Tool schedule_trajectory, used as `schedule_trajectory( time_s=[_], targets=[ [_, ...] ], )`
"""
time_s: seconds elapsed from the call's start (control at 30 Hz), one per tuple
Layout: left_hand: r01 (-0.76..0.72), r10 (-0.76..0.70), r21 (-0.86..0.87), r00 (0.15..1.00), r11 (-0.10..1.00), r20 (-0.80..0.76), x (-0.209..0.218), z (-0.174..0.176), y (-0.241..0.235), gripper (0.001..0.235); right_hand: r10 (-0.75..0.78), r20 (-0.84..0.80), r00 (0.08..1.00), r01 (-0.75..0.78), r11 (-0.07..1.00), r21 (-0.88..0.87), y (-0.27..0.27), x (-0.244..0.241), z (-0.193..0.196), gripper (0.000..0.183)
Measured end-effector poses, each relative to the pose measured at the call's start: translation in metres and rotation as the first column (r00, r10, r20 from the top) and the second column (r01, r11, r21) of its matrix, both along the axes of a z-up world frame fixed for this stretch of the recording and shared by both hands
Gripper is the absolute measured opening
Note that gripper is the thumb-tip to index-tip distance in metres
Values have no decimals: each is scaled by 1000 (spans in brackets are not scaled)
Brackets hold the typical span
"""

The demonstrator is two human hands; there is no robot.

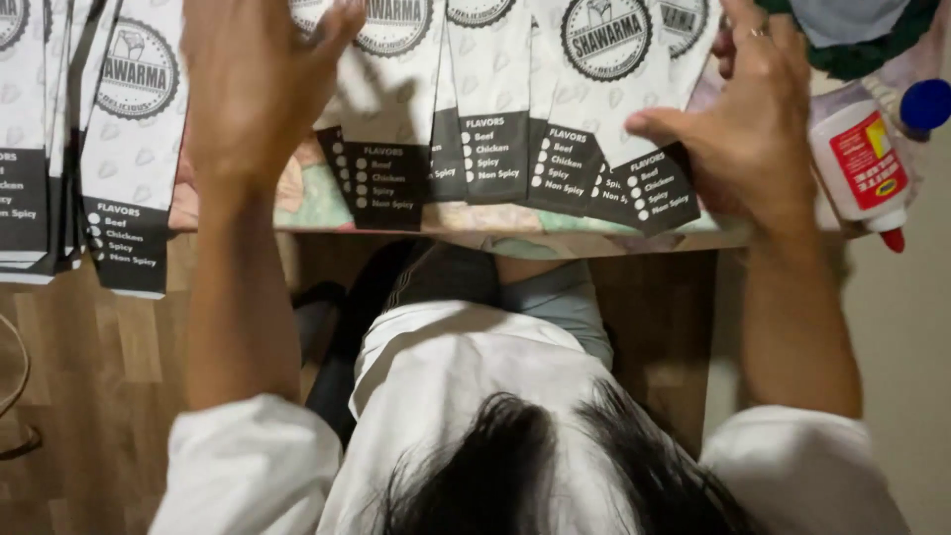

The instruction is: The person folds flat paper boxes into rectangular containers and applies glue to secure the flaps. They handle multiple boxes one at a time, aligning edges and pressing the glued sections to complete assembly.

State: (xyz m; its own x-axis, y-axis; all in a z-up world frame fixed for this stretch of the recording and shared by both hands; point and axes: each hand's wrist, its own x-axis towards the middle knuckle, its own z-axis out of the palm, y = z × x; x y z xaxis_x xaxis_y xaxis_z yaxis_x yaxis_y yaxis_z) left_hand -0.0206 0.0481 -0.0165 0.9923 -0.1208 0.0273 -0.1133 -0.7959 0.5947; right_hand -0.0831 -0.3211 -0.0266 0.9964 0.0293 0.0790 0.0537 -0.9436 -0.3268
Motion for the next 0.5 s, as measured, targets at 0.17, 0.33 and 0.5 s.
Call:
schedule_trajectory(
  time_s=[0.17,0.33,0.5],
  targets=[
    [-72,64,162,997,984,54,-11,-26,19,53,15,182,983,-58,971,234,-1,15,-30,71],
    [-66,58,62,991,996,124,-3,-45,0,67,-17,122,992,-53,837,545,5,14,-13,65],
    [-104,90,57,974,993,207,-7,-53,-40,82,-224,232,947,-29,658,753,-43,20,-35,54]
  ],
)
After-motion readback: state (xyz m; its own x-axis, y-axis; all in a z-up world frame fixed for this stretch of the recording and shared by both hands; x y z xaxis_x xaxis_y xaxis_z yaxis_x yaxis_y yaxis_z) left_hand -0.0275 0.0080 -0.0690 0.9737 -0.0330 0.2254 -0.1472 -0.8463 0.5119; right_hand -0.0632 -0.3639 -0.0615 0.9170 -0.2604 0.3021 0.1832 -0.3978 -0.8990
